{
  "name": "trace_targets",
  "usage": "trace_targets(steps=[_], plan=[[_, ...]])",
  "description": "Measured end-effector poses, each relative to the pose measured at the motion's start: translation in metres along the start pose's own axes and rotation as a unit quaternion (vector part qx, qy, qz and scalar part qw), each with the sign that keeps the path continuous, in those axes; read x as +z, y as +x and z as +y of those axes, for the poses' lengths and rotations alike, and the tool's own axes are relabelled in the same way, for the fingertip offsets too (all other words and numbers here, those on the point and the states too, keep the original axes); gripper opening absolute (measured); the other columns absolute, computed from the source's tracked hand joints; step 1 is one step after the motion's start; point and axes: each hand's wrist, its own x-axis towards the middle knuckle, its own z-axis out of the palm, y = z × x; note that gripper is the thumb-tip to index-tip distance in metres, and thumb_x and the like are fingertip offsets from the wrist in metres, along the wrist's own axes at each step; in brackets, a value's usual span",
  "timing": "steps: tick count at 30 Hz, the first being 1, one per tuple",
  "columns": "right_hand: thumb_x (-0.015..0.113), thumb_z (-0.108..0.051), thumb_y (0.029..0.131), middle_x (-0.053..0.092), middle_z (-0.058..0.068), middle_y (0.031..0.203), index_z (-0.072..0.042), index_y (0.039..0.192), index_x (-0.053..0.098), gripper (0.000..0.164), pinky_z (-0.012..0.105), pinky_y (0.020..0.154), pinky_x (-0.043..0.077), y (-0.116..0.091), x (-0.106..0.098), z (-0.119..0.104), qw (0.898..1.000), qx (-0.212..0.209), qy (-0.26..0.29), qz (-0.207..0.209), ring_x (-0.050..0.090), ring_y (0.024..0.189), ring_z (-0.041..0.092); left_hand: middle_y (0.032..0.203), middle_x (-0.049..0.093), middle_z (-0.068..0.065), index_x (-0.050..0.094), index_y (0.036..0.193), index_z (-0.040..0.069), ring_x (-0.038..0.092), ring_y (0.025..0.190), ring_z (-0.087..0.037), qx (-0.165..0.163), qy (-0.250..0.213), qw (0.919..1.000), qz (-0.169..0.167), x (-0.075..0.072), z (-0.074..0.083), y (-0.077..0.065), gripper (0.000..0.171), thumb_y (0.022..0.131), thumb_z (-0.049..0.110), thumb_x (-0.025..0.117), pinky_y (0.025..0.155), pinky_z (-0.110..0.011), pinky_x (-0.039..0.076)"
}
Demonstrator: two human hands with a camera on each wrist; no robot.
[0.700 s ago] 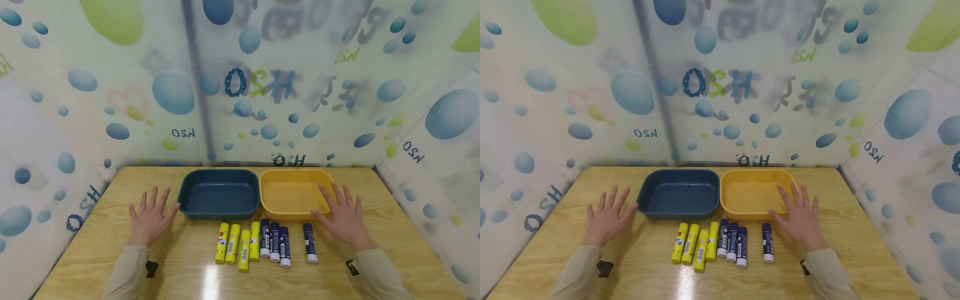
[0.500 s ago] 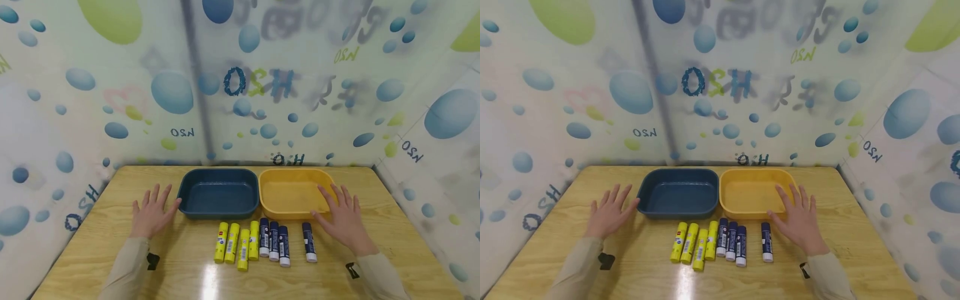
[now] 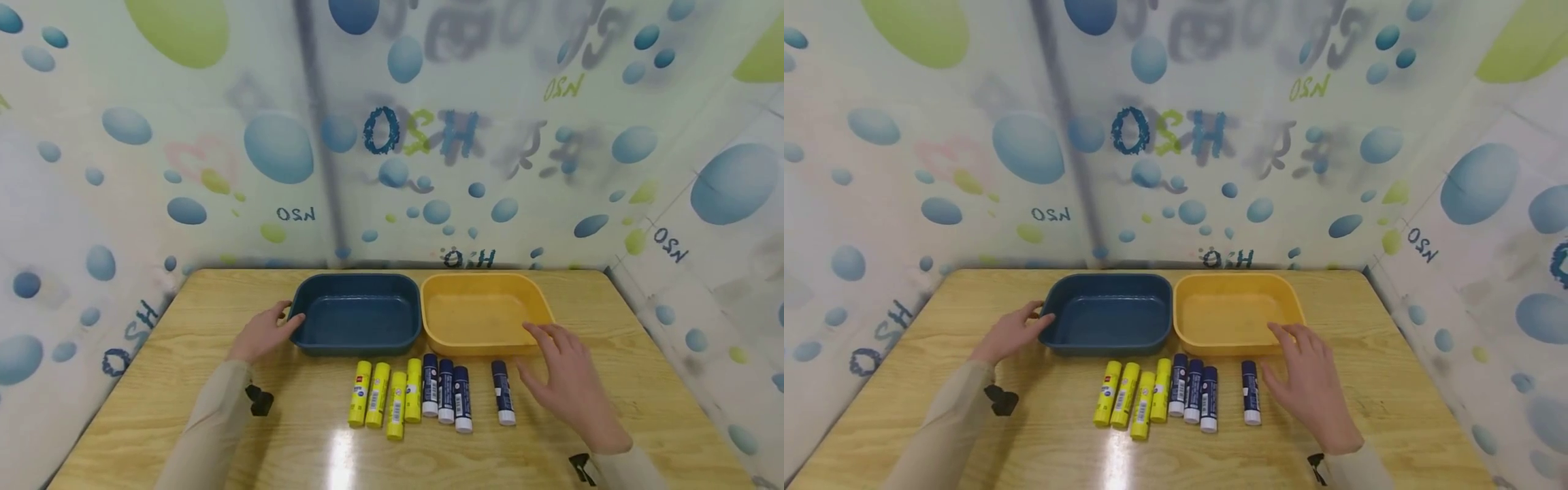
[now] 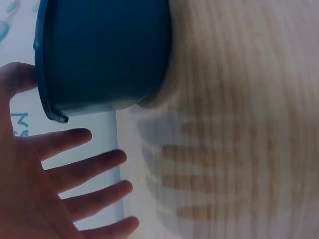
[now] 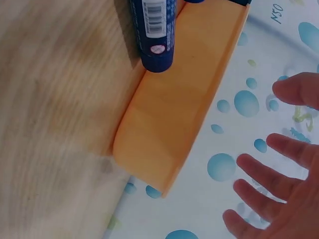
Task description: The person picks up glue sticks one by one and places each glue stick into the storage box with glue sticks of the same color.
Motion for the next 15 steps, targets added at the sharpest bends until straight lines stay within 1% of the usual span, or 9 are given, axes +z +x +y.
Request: trace_targets(steps=[2,4,6,8,11,15], plan=[[0.074,-0.018,0.077,0.057,0.021,0.112,-0.002,0.127,0.055,0.056,0.063,0.082,0.038,-0.004,0.000,-0.002,1.000,0.001,-0.006,-0.002,0.051,0.104,0.044,0.126,0.053,-0.034,0.040,0.140,-0.007,0.054,0.111,-0.047,0.008,-0.024,0.9997,0.004,-0.001,-0.002,0.003,0.062,0.099,0.038,0.049,0.087,-0.056,0.044],[0.074,-0.018,0.077,0.060,0.020,0.109,-0.002,0.124,0.058,0.052,0.063,0.080,0.039,-0.008,-0.001,-0.004,1.000,0.010,-0.010,-0.014,0.054,0.101,0.043,0.120,0.056,-0.033,0.043,0.137,-0.009,0.057,0.106,-0.046,0.022,-0.041,0.9989,0.009,-0.001,-0.003,0.006,0.056,0.098,0.030,0.053,0.085,-0.055,0.046],[0.075,-0.018,0.078,0.062,0.019,0.108,-0.002,0.118,0.061,0.045,0.062,0.079,0.041,-0.011,-0.001,-0.005,0.999,0.025,-0.011,-0.032,0.055,0.101,0.042,0.114,0.059,-0.033,0.046,0.133,-0.012,0.059,0.101,-0.045,0.038,-0.053,0.9978,0.011,0.000,-0.005,0.010,0.050,0.096,0.022,0.056,0.083,-0.053,0.048],[0.075,-0.019,0.080,0.063,0.017,0.106,-0.002,0.112,0.064,0.038,0.062,0.078,0.042,-0.013,-0.001,-0.005,0.998,0.039,-0.011,-0.054,0.056,0.101,0.041,0.110,0.060,-0.033,0.046,0.130,-0.014,0.061,0.097,-0.044,0.049,-0.062,0.9968,0.010,0.002,-0.006,0.012,0.048,0.094,0.017,0.057,0.081,-0.052,0.049],[0.074,-0.019,0.082,0.065,0.014,0.105,-0.004,0.106,0.066,0.029,0.061,0.077,0.043,-0.015,-0.001,-0.005,0.994,0.057,-0.012,-0.096,0.057,0.102,0.040,0.110,0.060,-0.033,0.046,0.129,-0.014,0.061,0.098,-0.044,0.048,-0.077,0.9959,0.006,0.006,-0.007,0.014,0.046,0.094,0.014,0.056,0.082,-0.051,0.049],[0.071,-0.020,0.085,0.065,0.011,0.105,-0.007,0.106,0.067,0.026,0.062,0.080,0.042,-0.017,0.001,-0.005,0.986,0.078,-0.013,-0.144,0.057,0.103,0.039,0.113,0.059,-0.033,0.044,0.132,-0.013,0.060,0.100,-0.042,0.037,-0.097,0.9946,0.004,0.009,-0.008,0.013,0.046,0.096,0.014,0.053,0.083,-0.051,0.048]])
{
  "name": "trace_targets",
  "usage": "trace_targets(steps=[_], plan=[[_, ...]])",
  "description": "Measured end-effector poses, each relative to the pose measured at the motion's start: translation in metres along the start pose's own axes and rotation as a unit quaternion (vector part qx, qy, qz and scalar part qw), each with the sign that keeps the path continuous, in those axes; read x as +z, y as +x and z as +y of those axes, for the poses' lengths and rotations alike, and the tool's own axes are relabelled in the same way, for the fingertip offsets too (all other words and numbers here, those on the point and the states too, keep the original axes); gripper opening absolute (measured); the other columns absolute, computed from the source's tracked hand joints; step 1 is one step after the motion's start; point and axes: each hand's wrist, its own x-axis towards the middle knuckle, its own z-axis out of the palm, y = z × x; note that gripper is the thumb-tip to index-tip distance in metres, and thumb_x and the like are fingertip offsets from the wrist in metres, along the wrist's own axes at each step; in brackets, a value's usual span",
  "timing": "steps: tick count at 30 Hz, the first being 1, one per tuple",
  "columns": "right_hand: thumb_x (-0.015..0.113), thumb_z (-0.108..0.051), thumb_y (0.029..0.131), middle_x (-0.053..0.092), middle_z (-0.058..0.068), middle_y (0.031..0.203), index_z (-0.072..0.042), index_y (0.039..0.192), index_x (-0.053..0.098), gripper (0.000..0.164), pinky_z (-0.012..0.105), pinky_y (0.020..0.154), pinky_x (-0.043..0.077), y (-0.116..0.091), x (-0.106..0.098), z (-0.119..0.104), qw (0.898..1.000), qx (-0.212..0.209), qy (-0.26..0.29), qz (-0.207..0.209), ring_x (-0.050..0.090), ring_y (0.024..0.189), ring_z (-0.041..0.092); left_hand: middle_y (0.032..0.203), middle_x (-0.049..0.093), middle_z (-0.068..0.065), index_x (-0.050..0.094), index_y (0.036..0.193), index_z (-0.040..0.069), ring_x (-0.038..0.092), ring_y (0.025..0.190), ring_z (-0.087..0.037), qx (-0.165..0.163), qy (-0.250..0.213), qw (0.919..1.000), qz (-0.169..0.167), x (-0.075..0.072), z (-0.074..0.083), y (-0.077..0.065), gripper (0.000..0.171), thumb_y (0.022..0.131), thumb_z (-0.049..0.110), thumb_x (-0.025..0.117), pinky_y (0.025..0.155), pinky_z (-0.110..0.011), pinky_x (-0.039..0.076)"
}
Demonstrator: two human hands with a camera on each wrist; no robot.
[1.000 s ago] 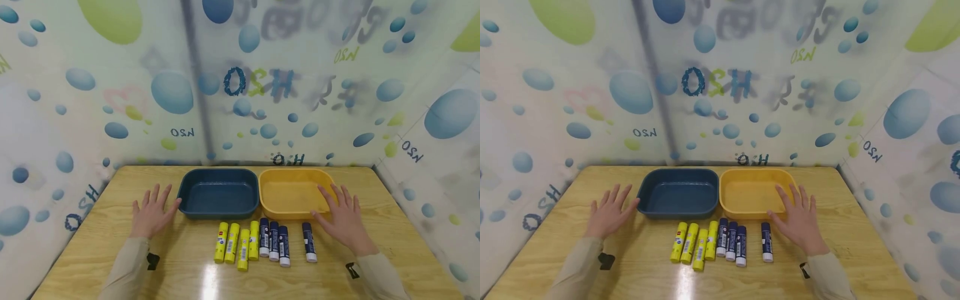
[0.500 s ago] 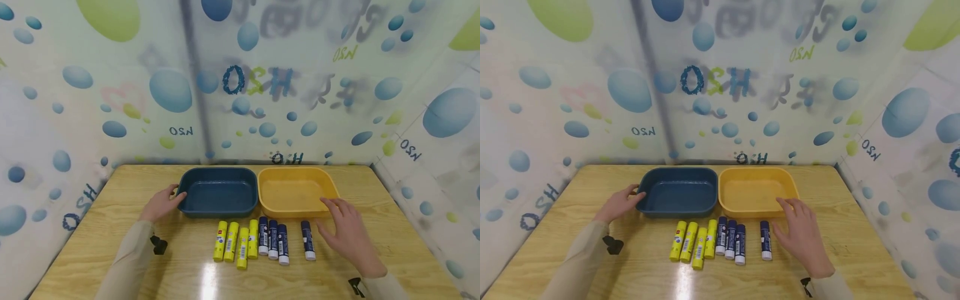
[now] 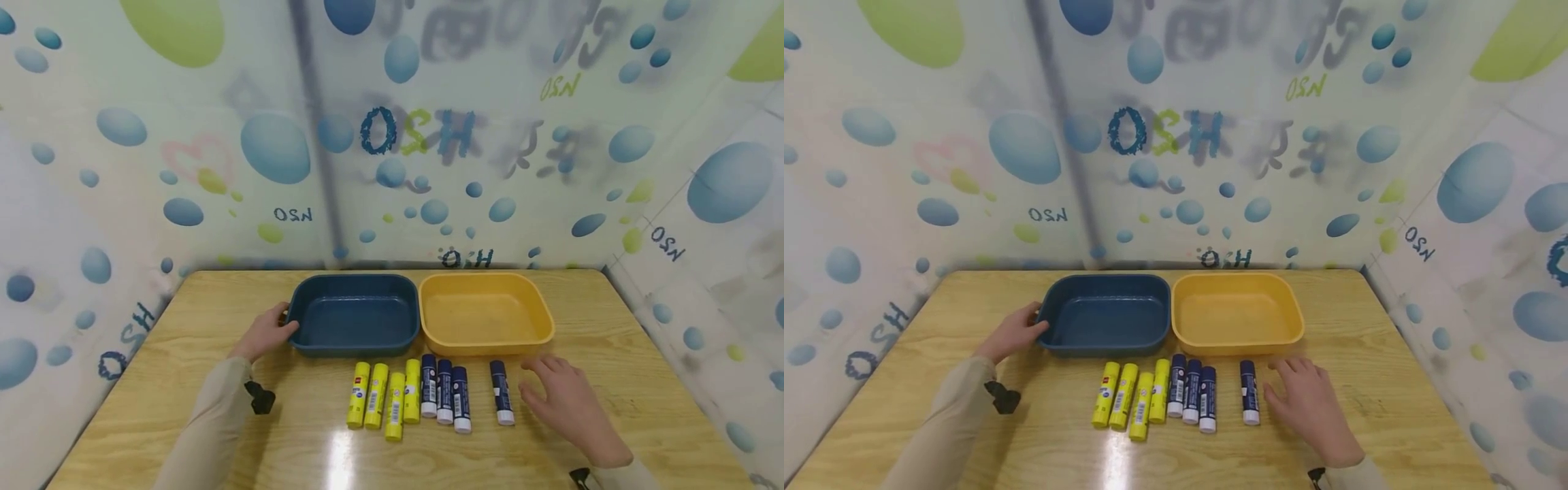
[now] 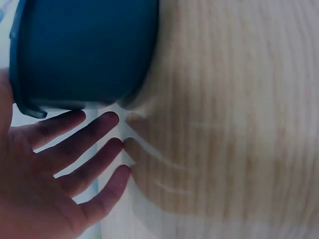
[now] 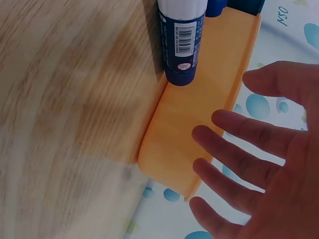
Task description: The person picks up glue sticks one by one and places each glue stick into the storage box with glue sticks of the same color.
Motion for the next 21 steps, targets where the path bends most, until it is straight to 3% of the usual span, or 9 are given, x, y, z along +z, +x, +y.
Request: trace_targets(steps=[6,10,15,18,21], plan=[[0.070,-0.021,0.085,0.067,0.012,0.105,-0.007,0.106,0.067,0.025,0.063,0.083,0.041,0.002,0.006,-0.004,0.999,0.021,0.000,-0.034,0.058,0.104,0.039,0.115,0.059,-0.030,0.044,0.133,-0.010,0.060,0.098,-0.038,-0.016,-0.011,0.9998,-0.005,0.000,0.002,-0.004,0.045,0.097,0.016,0.050,0.084,-0.050,0.047],[0.068,-0.025,0.087,0.068,0.010,0.103,-0.007,0.106,0.068,0.026,0.062,0.083,0.040,0.002,0.011,-0.008,0.997,0.038,0.007,-0.073,0.060,0.100,0.037,0.126,0.051,-0.035,0.039,0.136,-0.011,0.054,0.111,-0.044,-0.025,-0.007,0.9993,-0.028,-0.002,0.003,-0.003,0.048,0.099,0.018,0.046,0.091,-0.053,0.043],[0.068,-0.032,0.087,0.065,0.001,0.082,-0.006,0.102,0.067,0.030,0.045,0.065,0.047,0.006,0.017,-0.012,0.990,0.078,0.016,-0.121,0.059,0.070,0.020,0.138,0.040,-0.037,0.030,0.143,-0.011,0.042,0.124,-0.050,-0.036,-0.004,0.9973,-0.063,-0.002,0.002,0.000,0.054,0.100,0.019,0.042,0.098,-0.057,0.036],[0.069,-0.035,0.086,0.056,-0.002,0.069,-0.005,0.096,0.066,0.032,0.035,0.053,0.042,0.007,0.021,-0.013,0.986,0.096,0.014,-0.133,0.049,0.058,0.014,0.141,0.037,-0.036,0.028,0.144,-0.011,0.036,0.129,-0.050,-0.043,-0.007,0.9964,-0.073,-0.002,0.002,0.001,0.056,0.101,0.020,0.041,0.101,-0.057,0.032],[0.069,-0.038,0.086,0.048,-0.003,0.062,-0.006,0.089,0.066,0.033,0.032,0.049,0.035,0.006,0.023,-0.014,0.987,0.097,0.006,-0.130,0.043,0.053,0.014,0.143,0.034,-0.035,0.027,0.145,-0.012,0.032,0.131,-0.050,-0.047,-0.010,0.9960,-0.076,-0.002,0.001,0.001,0.057,0.101,0.021,0.040,0.104,-0.057,0.030]])
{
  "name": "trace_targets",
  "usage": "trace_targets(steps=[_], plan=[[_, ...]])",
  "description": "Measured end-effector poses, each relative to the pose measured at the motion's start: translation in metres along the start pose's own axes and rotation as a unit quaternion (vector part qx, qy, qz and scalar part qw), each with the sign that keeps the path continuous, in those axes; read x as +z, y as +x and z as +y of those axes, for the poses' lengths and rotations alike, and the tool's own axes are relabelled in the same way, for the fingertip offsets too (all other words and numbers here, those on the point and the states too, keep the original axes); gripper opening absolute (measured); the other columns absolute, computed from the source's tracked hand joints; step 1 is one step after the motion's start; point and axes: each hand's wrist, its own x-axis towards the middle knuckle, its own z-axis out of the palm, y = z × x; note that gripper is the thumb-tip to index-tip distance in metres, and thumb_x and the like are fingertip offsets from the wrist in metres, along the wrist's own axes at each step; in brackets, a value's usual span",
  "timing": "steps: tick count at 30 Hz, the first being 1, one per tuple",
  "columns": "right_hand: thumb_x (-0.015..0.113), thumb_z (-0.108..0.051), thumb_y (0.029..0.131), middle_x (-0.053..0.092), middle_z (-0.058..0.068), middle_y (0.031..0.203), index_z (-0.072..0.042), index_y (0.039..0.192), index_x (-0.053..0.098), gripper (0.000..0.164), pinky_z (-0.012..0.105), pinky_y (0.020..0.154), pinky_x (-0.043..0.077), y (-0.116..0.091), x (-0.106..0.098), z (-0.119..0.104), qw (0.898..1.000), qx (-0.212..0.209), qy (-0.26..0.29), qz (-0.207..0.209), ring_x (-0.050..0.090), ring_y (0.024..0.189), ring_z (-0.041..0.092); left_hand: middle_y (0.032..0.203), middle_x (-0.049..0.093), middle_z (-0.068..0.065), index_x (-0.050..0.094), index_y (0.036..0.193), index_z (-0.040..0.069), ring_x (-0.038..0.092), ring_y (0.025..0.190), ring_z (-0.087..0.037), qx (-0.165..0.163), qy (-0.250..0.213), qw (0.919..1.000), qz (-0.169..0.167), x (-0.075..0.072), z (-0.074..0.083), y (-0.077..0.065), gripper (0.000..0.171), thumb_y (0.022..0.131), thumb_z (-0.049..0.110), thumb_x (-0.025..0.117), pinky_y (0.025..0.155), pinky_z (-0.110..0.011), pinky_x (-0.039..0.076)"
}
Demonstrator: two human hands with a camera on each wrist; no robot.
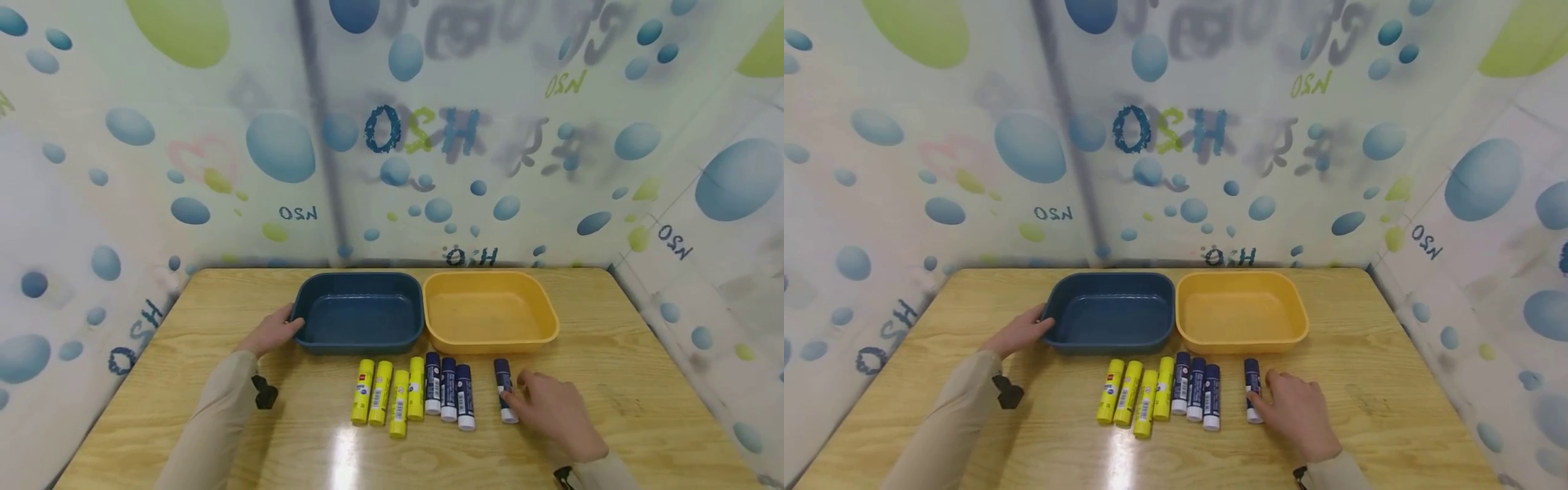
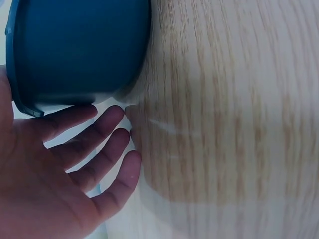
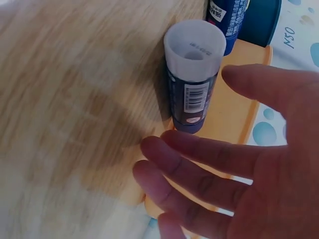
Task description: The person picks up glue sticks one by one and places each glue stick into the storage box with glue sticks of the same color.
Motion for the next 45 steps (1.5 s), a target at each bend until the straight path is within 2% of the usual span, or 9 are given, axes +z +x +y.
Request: trace_targets(steps=[3,6,13,17,22,26,30,37,45], plan=[[0.068,-0.042,0.086,0.045,-0.003,0.060,-0.007,0.086,0.065,0.035,0.032,0.049,0.033,0.001,0.001,-0.001,1.000,-0.003,-0.009,0.000,0.042,0.052,0.014,0.143,0.034,-0.035,0.027,0.145,-0.012,0.032,0.131,-0.050,0.000,-0.004,1.0000,-0.001,0.000,0.000,0.000,0.057,0.101,0.021,0.040,0.104,-0.057,0.029],[0.065,-0.045,0.088,0.048,-0.003,0.062,-0.007,0.088,0.066,0.039,0.036,0.053,0.036,0.004,0.001,-0.002,1.000,-0.002,-0.019,-0.013,0.043,0.056,0.015,0.142,0.035,-0.036,0.028,0.144,-0.013,0.033,0.131,-0.050,0.001,-0.002,1.0000,-0.005,-0.001,0.001,-0.001,0.057,0.100,0.021,0.040,0.103,-0.057,0.030],[0.062,-0.052,0.088,0.050,0.000,0.063,-0.011,0.080,0.057,0.042,0.041,0.059,0.035,0.010,0.001,-0.007,0.999,0.009,-0.039,-0.028,0.045,0.057,0.018,0.140,0.038,-0.036,0.030,0.144,-0.012,0.036,0.129,-0.050,0.000,0.012,0.9999,-0.007,-0.003,0.002,0.001,0.057,0.099,0.022,0.043,0.102,-0.056,0.032],[0.062,-0.052,0.088,0.053,0.003,0.066,-0.008,0.084,0.058,0.045,0.046,0.062,0.037,0.014,0.000,-0.009,0.998,0.016,-0.043,-0.034,0.049,0.060,0.019,0.140,0.039,-0.035,0.030,0.144,-0.012,0.038,0.128,-0.050,0.002,0.014,0.9997,-0.019,-0.005,0.002,0.003,0.057,0.100,0.022,0.044,0.100,-0.056,0.034],[0.065,-0.049,0.087,0.059,0.007,0.074,-0.005,0.093,0.059,0.044,0.050,0.067,0.040,0.020,-0.001,-0.012,0.998,0.024,-0.044,-0.048,0.054,0.067,0.022,0.134,0.046,-0.035,0.038,0.138,-0.013,0.045,0.121,-0.049,0.017,0.026,0.9993,-0.020,-0.008,0.001,0.006,0.052,0.099,0.020,0.047,0.095,-0.055,0.039],[0.067,-0.042,0.087,0.056,0.007,0.072,-0.002,0.097,0.056,0.042,0.043,0.060,0.043,0.022,0.001,-0.013,0.998,0.027,-0.021,-0.050,0.051,0.062,0.021,0.135,0.044,-0.036,0.037,0.139,-0.014,0.042,0.124,-0.050,0.010,0.010,0.9999,-0.010,-0.005,-0.003,0.010,0.054,0.098,0.019,0.048,0.098,-0.055,0.037],[0.068,-0.037,0.087,0.052,0.006,0.069,-0.001,0.096,0.055,0.039,0.035,0.050,0.040,0.023,0.004,-0.015,0.999,0.027,0.001,-0.045,0.049,0.057,0.020,0.138,0.040,-0.036,0.031,0.142,-0.014,0.039,0.127,-0.049,0.001,-0.012,0.9999,0.002,-0.001,-0.006,0.012,0.057,0.097,0.018,0.047,0.101,-0.055,0.034],[0.068,-0.028,0.087,0.055,0.009,0.076,0.003,0.104,0.055,0.037,0.034,0.051,0.041,0.023,0.004,-0.019,0.998,0.031,0.016,-0.055,0.051,0.060,0.019,0.141,0.036,-0.037,0.026,0.144,-0.013,0.035,0.129,-0.050,-0.009,-0.027,0.9996,0.003,0.000,-0.002,0.009,0.060,0.097,0.018,0.045,0.103,-0.056,0.031],[0.066,-0.019,0.090,0.051,0.003,0.074,-0.002,0.103,0.053,0.026,0.031,0.051,0.038,0.019,-0.005,-0.028,0.997,-0.023,0.057,-0.048,0.048,0.059,0.016,0.145,0.029,-0.036,0.019,0.148,-0.012,0.029,0.133,-0.050,-0.025,-0.026,0.9994,-0.001,0.003,-0.001,0.011,0.063,0.098,0.019,0.043,0.106,-0.056,0.027]])
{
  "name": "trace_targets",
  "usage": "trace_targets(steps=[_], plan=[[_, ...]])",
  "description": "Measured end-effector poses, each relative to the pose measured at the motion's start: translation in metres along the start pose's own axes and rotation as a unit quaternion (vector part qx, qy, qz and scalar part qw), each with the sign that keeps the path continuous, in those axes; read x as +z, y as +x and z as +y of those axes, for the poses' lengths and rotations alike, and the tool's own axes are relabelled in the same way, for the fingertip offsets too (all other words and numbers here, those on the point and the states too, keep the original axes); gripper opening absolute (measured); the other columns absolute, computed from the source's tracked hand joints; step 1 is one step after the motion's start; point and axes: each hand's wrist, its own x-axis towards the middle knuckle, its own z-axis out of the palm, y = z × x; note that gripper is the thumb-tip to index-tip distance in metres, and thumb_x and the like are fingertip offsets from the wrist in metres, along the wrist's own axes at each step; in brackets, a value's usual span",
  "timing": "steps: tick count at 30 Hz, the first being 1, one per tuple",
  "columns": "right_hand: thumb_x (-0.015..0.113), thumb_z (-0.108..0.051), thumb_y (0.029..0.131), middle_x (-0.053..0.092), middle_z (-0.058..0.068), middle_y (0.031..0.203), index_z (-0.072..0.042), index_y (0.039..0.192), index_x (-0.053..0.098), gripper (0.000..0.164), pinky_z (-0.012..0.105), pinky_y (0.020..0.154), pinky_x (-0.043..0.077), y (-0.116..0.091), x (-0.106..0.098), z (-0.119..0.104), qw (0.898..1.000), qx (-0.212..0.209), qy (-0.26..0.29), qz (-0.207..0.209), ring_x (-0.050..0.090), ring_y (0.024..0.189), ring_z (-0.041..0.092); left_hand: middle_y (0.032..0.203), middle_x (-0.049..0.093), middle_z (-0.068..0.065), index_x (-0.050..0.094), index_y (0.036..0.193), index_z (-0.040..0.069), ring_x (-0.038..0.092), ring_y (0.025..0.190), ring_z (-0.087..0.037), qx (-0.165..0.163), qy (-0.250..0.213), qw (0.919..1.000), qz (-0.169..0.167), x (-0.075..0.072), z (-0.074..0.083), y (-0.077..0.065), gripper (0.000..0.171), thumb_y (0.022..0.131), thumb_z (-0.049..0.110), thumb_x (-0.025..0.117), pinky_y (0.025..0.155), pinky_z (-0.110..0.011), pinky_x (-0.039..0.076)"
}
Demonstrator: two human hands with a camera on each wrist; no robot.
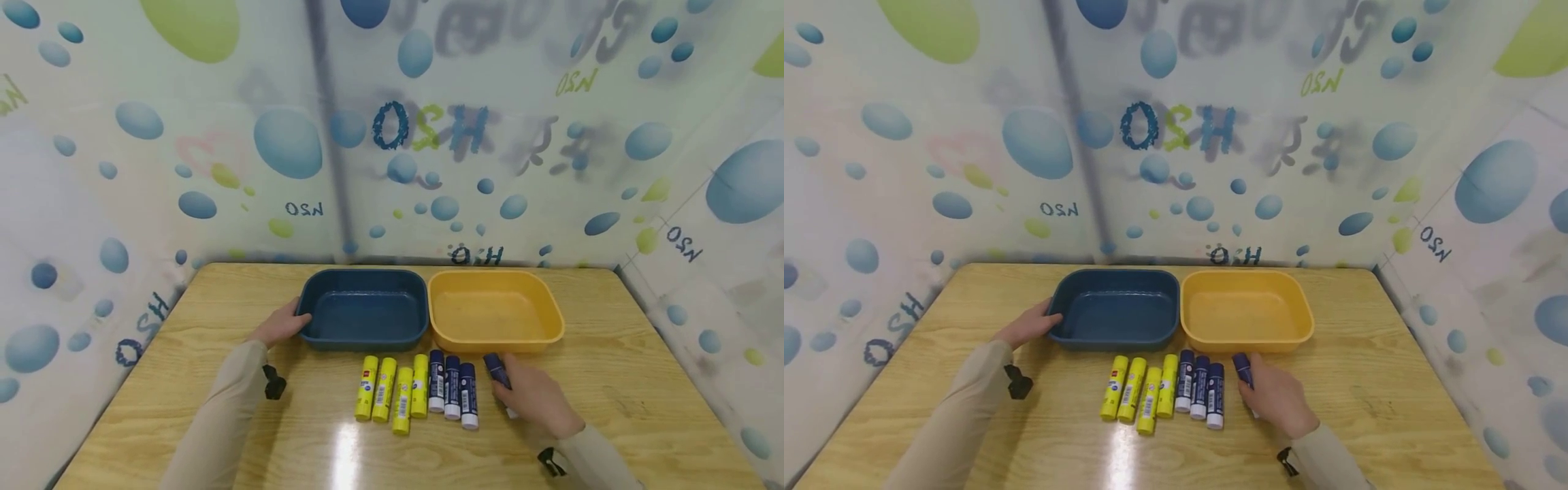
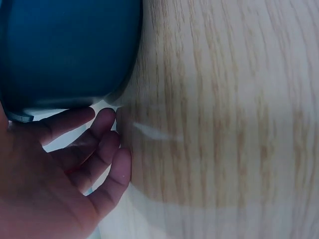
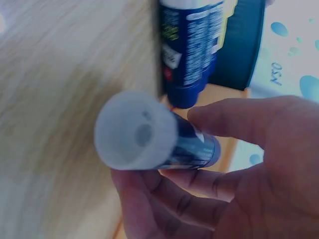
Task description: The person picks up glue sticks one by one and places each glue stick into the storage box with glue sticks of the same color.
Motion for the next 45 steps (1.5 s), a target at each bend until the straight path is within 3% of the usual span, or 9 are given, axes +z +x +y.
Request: trace_targets(steps=[6,14,26,34,45], plan=[[0.068,-0.018,0.090,0.046,0.000,0.065,-0.003,0.107,0.053,0.027,0.028,0.046,0.035,0.000,-0.012,-0.015,0.999,-0.043,0.003,0.004,0.045,0.051,0.013,0.146,0.028,-0.036,0.018,0.148,-0.012,0.029,0.133,-0.051,-0.010,0.002,0.9999,0.003,0.000,0.000,0.000,0.064,0.098,0.019,0.043,0.106,-0.057,0.026],[0.069,-0.018,0.089,0.045,0.000,0.060,-0.005,0.104,0.052,0.026,0.025,0.043,0.031,0.004,-0.026,-0.030,0.998,-0.060,0.019,0.015,0.042,0.046,0.011,0.147,0.027,-0.036,0.017,0.148,-0.011,0.027,0.133,-0.051,-0.006,0.005,1.0000,-0.002,0.000,0.001,0.000,0.064,0.098,0.020,0.042,0.106,-0.057,0.025],[0.069,-0.020,0.090,0.050,-0.001,0.062,-0.002,0.110,0.053,0.031,0.027,0.045,0.036,0.022,-0.043,-0.044,0.997,-0.072,0.015,0.016,0.046,0.048,0.013,0.147,0.027,-0.036,0.018,0.147,-0.012,0.027,0.134,-0.050,-0.010,0.008,0.9999,-0.001,0.002,0.000,0.001,0.063,0.098,0.020,0.042,0.107,-0.056,0.024],[0.068,-0.023,0.089,0.053,0.000,0.064,0.000,0.109,0.054,0.033,0.028,0.047,0.039,0.045,-0.054,-0.050,0.996,-0.086,0.008,0.024,0.048,0.051,0.014,0.145,0.030,-0.036,0.022,0.146,-0.014,0.029,0.133,-0.049,-0.017,-0.005,0.9998,0.005,0.003,0.005,0.000,0.061,0.098,0.019,0.040,0.107,-0.056,0.024],[0.063,-0.026,0.092,0.057,0.004,0.071,0.001,0.110,0.055,0.034,0.030,0.052,0.042,0.079,-0.067,-0.059,0.997,-0.077,0.004,0.004,0.052,0.057,0.017,0.144,0.033,-0.035,0.025,0.145,-0.014,0.031,0.132,-0.048,-0.013,-0.011,0.9997,0.019,0.006,-0.001,0.003,0.060,0.097,0.018,0.041,0.107,-0.055,0.026]])
